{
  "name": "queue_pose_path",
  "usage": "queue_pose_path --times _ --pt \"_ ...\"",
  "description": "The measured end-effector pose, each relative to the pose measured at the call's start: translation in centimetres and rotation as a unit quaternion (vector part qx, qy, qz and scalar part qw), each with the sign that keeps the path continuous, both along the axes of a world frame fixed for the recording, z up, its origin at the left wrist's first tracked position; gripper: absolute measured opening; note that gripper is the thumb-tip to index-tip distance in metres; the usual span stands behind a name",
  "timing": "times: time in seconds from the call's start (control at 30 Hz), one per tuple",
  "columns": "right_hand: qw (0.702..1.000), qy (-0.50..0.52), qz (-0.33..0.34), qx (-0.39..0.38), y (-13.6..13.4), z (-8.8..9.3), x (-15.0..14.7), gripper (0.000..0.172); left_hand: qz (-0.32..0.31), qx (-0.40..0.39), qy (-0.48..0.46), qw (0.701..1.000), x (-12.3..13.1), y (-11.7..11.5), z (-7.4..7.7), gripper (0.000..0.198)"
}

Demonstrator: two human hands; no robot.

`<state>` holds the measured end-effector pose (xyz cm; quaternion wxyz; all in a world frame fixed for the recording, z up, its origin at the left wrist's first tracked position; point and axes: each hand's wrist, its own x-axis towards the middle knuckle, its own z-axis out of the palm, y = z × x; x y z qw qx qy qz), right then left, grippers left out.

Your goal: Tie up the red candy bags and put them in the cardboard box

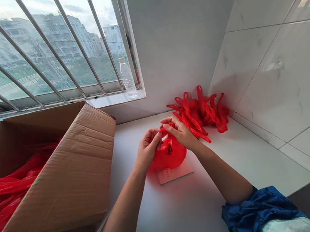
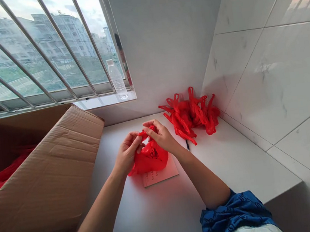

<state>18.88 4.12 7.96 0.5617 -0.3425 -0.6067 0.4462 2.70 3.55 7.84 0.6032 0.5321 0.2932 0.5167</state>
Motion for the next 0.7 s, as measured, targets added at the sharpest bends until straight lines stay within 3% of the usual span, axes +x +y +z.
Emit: queue_pose_path --times 0.2,0.33,0.47,0.57,0.7 --pt "0.997 0.035 0.052 -0.05 -0.3 -0.1 1.0 0.039 -0.048 -0.012 0.039 0.998 -0.4 0.2 -0.2 0.03" --pt "0.994 -0.06 0.093 -0.004 -1.1 0.9 1.7 0.034 -0.038 -0.044 0.029 0.998 -0.8 0.6 -0.1 0.029" --pt "0.974 -0.195 -0.035 0.106 -1.4 0.9 1.9 0.026 -0.006 -0.059 0.03 0.998 -1.1 0.6 0.3 0.037" --pt "0.944 -0.252 -0.14 0.159 -1.6 0.1 1.5 0.014 -0.041 -0.098 0.035 0.994 -1.3 0.3 0.6 0.045" --pt "0.912 -0.289 -0.194 0.217 -1.9 -0.9 0.8 0.01 -0.086 -0.114 0.067 0.987 -1.3 -0.1 0.6 0.044"
